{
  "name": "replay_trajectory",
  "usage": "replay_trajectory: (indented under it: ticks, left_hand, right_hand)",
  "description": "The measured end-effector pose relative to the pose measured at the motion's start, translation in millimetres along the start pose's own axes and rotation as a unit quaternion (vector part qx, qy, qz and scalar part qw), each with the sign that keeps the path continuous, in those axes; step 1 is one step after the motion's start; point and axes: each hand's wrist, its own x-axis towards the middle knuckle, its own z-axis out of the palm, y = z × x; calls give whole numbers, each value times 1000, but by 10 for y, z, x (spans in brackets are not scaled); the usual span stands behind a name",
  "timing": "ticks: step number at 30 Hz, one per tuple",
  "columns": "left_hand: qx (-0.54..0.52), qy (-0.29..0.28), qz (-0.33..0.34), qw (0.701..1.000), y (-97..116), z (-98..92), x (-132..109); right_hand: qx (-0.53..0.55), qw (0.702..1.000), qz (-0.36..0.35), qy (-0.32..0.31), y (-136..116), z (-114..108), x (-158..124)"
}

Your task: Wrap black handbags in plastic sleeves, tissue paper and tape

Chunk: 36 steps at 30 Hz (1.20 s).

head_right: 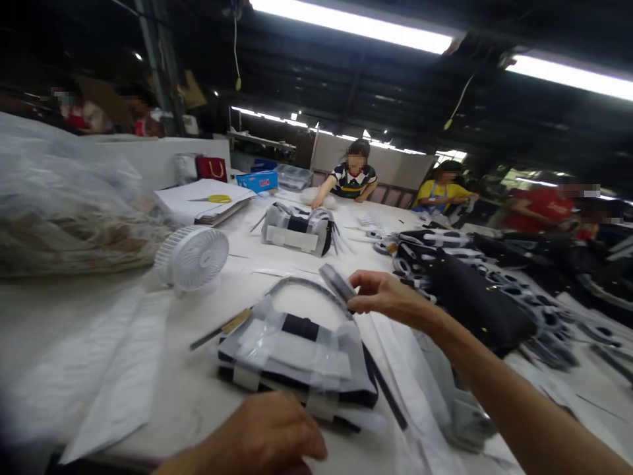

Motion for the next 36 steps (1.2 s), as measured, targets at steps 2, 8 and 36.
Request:
replay_trajectory:
  ticks: [2, 8, 36]
  left_hand:
    - [5, 30, -38, 999, -204, -384, -2]
    - [18, 102, -215, 971, -863, -1170, 278]
    - [250, -50, -250, 934, -2302, -725, 1357]
  right_hand:
    - [-106, 993, -19, -44, -19, 210, 189]
    - [-415, 892, -166, -64, 193, 559, 806]
    - [-512, 857, -56, -4, 504, 893, 1510]
